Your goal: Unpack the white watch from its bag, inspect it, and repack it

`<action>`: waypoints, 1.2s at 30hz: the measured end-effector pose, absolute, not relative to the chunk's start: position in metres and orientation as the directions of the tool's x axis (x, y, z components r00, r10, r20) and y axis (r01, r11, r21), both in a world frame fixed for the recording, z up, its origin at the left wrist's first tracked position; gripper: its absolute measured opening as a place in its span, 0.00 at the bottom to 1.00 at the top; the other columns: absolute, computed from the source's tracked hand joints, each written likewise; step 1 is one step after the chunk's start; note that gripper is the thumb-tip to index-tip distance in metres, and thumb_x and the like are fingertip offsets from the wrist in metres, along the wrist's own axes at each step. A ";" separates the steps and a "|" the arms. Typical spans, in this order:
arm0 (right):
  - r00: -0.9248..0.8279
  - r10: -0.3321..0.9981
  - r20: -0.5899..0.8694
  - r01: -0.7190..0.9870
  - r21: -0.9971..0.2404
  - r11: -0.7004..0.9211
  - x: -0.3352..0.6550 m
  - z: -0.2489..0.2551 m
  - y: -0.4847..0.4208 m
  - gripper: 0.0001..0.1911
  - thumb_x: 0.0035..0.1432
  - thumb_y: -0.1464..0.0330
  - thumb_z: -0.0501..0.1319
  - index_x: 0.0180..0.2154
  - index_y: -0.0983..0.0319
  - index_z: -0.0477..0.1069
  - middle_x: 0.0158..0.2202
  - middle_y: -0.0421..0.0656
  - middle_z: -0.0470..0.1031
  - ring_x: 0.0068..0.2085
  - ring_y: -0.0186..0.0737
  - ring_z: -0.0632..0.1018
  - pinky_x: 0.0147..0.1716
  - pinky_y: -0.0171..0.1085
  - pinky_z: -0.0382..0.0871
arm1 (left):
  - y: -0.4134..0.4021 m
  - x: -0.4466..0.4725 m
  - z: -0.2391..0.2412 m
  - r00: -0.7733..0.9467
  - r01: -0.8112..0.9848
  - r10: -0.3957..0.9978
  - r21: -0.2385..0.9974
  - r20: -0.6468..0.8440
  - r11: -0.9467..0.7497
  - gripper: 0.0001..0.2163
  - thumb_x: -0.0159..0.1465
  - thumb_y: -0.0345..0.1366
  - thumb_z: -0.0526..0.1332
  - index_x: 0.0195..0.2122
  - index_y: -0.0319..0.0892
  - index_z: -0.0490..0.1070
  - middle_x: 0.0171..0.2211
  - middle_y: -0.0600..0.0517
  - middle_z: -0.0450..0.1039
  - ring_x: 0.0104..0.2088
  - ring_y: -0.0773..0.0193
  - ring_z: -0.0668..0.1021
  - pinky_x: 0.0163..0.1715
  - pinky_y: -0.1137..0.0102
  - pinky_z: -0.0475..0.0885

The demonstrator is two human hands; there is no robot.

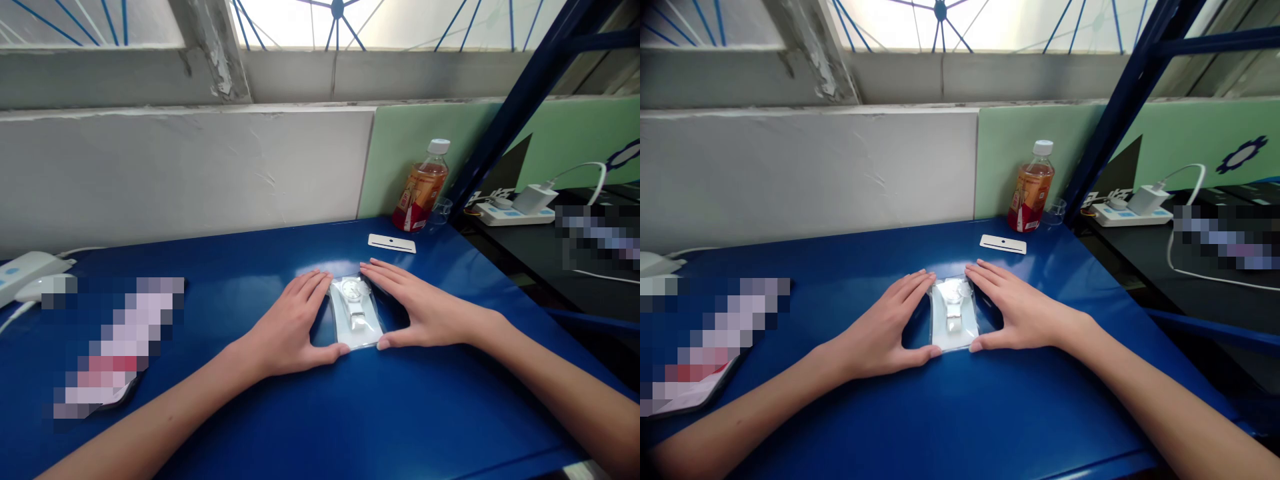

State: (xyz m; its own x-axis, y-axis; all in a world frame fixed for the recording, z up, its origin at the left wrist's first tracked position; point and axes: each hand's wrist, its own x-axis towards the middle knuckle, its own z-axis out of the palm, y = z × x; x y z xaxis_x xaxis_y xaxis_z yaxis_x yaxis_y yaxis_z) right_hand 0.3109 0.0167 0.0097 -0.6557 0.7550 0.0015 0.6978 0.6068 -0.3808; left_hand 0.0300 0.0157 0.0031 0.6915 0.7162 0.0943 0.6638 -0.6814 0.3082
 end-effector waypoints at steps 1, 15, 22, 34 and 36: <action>-0.658 0.753 0.004 0.696 -0.379 0.610 0.311 0.010 0.017 0.59 0.50 0.41 0.64 0.70 0.68 0.45 0.71 0.58 0.46 0.70 0.63 0.49 0.65 0.59 0.54 | 0.016 0.030 0.003 0.693 0.661 0.714 0.309 0.096 -0.683 0.46 0.59 0.60 0.61 0.69 0.34 0.50 0.68 0.34 0.52 0.68 0.39 0.55 0.64 0.47 0.56; -0.647 0.762 0.016 0.684 -0.429 0.590 0.315 0.008 0.017 0.60 0.50 0.43 0.65 0.71 0.66 0.42 0.72 0.56 0.43 0.71 0.61 0.49 0.66 0.58 0.52 | 0.015 0.030 0.004 0.696 0.672 0.714 0.282 0.078 -0.685 0.45 0.61 0.61 0.59 0.68 0.32 0.50 0.68 0.34 0.52 0.68 0.40 0.56 0.64 0.47 0.57; -0.661 0.749 0.041 0.665 -0.430 0.611 0.316 0.006 0.018 0.57 0.50 0.44 0.66 0.71 0.63 0.45 0.72 0.56 0.46 0.70 0.63 0.50 0.65 0.60 0.54 | 0.016 0.030 0.002 0.695 0.655 0.713 0.324 0.097 -0.683 0.45 0.60 0.61 0.59 0.69 0.34 0.50 0.68 0.34 0.52 0.68 0.38 0.55 0.63 0.45 0.57; -0.672 0.737 0.075 0.643 -0.436 0.630 0.316 0.005 0.018 0.54 0.52 0.47 0.66 0.70 0.60 0.47 0.71 0.54 0.50 0.70 0.63 0.52 0.64 0.60 0.55 | 0.015 0.029 0.004 0.705 0.633 0.699 0.338 0.119 -0.696 0.43 0.61 0.58 0.60 0.69 0.36 0.48 0.69 0.35 0.51 0.68 0.38 0.55 0.64 0.45 0.55; -0.663 0.745 0.080 0.653 -0.426 0.627 0.315 0.006 0.018 0.51 0.54 0.47 0.65 0.70 0.61 0.49 0.70 0.55 0.52 0.69 0.63 0.54 0.64 0.60 0.56 | 0.014 0.029 0.004 0.704 0.638 0.701 0.330 0.118 -0.696 0.43 0.61 0.56 0.60 0.70 0.35 0.47 0.69 0.35 0.50 0.68 0.39 0.55 0.64 0.46 0.56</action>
